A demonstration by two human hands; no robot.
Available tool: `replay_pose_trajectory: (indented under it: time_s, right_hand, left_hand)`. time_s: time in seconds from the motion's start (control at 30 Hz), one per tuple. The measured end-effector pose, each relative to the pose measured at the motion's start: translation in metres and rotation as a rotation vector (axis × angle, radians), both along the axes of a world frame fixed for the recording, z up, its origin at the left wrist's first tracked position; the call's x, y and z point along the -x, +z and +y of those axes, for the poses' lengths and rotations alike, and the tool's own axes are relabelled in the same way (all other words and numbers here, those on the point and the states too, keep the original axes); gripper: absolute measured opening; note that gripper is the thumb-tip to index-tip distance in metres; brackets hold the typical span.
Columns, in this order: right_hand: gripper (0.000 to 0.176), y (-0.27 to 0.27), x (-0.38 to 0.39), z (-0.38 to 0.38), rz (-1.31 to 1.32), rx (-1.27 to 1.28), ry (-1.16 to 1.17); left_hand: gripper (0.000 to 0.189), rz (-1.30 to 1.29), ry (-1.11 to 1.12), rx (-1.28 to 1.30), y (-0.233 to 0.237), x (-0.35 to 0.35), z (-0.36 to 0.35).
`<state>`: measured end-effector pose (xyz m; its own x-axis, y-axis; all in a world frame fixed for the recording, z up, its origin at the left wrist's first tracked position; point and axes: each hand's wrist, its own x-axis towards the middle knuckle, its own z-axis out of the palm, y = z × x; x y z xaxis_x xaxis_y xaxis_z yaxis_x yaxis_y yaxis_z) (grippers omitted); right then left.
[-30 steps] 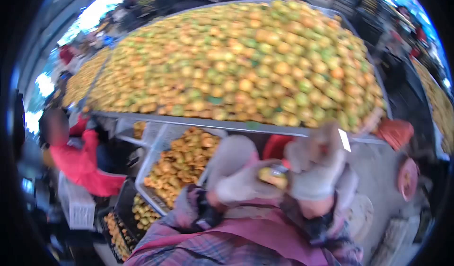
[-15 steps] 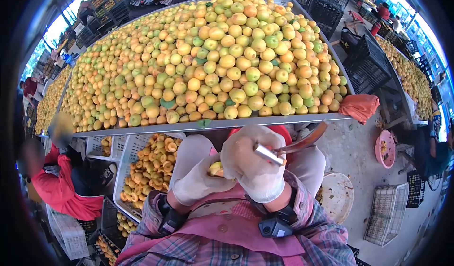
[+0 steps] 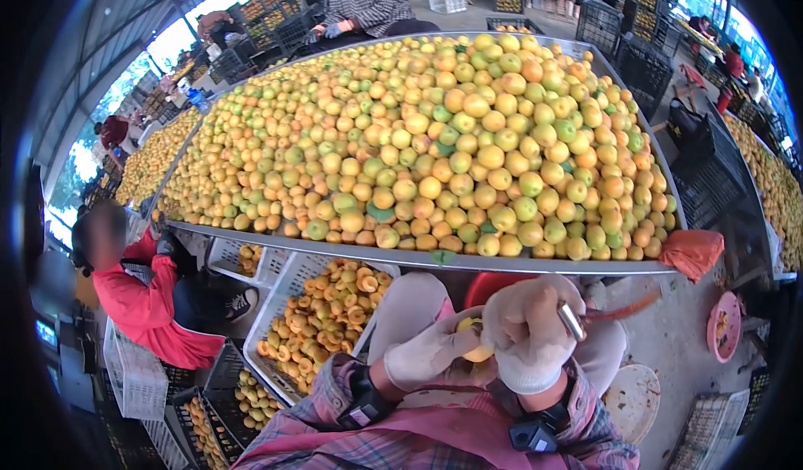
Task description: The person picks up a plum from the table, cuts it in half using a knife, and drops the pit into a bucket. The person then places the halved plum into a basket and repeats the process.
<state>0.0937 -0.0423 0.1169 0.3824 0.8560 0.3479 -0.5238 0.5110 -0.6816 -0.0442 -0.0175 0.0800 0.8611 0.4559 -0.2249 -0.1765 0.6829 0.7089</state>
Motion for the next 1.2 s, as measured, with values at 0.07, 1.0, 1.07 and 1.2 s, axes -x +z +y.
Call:
replay_pose_trajectory:
  time_s: [0.07,1.0,1.07,1.2]
  right_hand:
    - [0.038,-0.001,-0.001,0.002,-0.042,-0.025,-0.023]
    - [0.036,-0.007,0.002,0.008,-0.134,0.035,0.014]
    - [0.036,0.004,0.004,0.008,-0.075,0.011,-0.037]
    - [0.038,0.002,0.000,0.007,-0.082,0.028,-0.070]
  left_hand:
    - [0.054,0.104,0.055,-0.196,0.003,-0.001,0.002]
    - [0.056,0.062,0.164,-0.328,-0.019,-0.002,0.009]
    - [0.058,-0.026,0.012,-0.233,-0.010,0.003,0.015]
    - [0.059,0.119,0.219,-0.253,-0.018,-0.007,0.005]
